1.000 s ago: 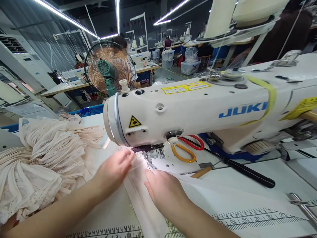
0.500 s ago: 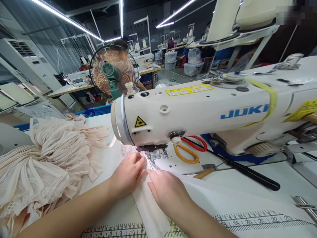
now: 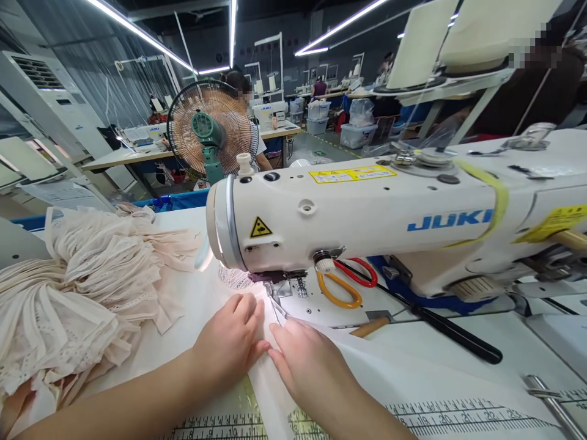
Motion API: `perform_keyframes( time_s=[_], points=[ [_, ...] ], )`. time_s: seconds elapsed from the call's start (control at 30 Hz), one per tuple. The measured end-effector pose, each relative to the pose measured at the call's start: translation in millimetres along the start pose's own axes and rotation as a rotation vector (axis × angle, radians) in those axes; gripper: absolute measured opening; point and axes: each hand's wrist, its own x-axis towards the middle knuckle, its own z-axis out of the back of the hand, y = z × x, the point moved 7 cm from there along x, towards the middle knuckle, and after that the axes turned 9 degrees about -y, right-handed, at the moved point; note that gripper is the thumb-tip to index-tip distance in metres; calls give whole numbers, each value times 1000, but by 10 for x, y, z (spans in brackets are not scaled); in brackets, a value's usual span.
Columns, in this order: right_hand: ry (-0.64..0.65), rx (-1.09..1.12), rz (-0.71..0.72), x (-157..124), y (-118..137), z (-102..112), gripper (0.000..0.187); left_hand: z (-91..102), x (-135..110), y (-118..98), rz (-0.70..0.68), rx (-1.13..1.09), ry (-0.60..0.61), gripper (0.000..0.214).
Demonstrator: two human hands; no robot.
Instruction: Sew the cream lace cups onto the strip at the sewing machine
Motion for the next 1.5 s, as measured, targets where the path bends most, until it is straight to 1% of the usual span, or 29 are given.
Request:
perform_keyframes(
  time_s=[0.1, 0.17, 0.27, 0.4, 0.6, 0.73, 0.8, 0.9, 0.93, 1.0, 1.1, 1.23, 1.33, 1.37, 1.43, 1.5],
  points=[
    [35, 84, 111, -147, 19, 38, 14, 55, -59, -75, -69, -14, -48, 61],
    [26, 121, 198, -255, 22, 73, 15, 44, -100, -86, -82, -38, -57, 63],
    [-26, 110, 274, -373, -18, 100, 20, -26, -141, -56, -55, -81, -17, 68],
    [-70, 103, 316, -435, -46, 77, 23, -91, -142, 19, 6, -126, 24, 67],
    [-132, 83, 288, -397, -34, 96, 23, -145, -68, 140, 8, -144, 23, 67],
    [-104, 39, 331, -340, -2, 109, 20, -125, -14, 198, -23, -136, -59, 62],
    [-86, 26, 323, -305, -7, 109, 18, -79, 5, 159, -97, -149, -115, 54],
    [-73, 26, 297, -257, -18, 108, 20, 6, 2, 24, -261, -196, -178, 24],
    [-75, 31, 292, -243, -18, 111, 21, 30, -5, -17, -302, -204, -191, 22],
    [-85, 37, 281, -214, -15, 120, 20, 67, -24, -78, -357, -206, -206, 26],
    [-82, 16, 260, -167, -12, 111, 15, 99, -58, -117, -406, -205, -217, 26],
    [-66, -76, 223, -100, -29, 65, 16, 92, -76, -80, -420, -208, -182, 19],
    [-55, -128, 203, -47, -40, 46, 23, 69, -70, -43, -424, -206, -144, 27],
    [-44, -134, 198, -28, -41, 41, 25, 67, -67, -34, -428, -200, -146, 26],
    [-11, -149, 183, 14, -39, 33, 28, 84, -62, -15, -433, -189, -188, 18],
    [29, -198, 166, 56, -37, 23, 31, 100, -58, 6, -436, -177, -230, 19]
  ],
)
